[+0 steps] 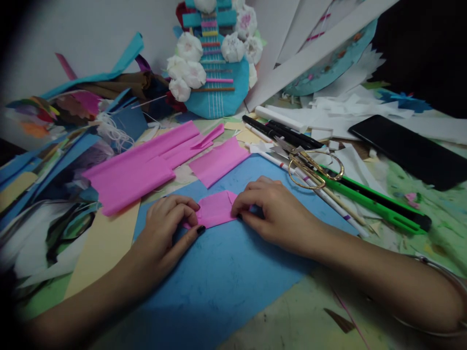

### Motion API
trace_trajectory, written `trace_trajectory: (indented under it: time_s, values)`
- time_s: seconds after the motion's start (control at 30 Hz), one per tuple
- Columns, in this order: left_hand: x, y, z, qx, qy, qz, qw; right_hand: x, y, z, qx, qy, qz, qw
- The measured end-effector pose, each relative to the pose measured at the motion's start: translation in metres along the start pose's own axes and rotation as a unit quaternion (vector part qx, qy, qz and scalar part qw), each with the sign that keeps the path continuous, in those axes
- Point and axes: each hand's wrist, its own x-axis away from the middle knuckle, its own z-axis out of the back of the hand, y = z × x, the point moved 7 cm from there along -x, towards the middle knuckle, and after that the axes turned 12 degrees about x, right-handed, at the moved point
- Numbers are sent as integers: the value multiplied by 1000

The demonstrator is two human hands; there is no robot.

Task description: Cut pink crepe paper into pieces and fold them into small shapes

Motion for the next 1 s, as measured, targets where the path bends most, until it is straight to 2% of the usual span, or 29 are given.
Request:
trace_trajectory:
  time_s: [0.27, 0.73, 1.0]
  values:
    - [-1, 2, 1, -2, 3, -5, 1000, 0, 0, -1, 7, -3, 5, 1000]
    - [-4, 4, -5, -57, -31, 16, 998, 0, -1, 0, 18, -8, 10, 1000]
    - [-6, 4, -4, -58, -23, 22, 998, 1, -1, -1, 8, -3, 15, 1000]
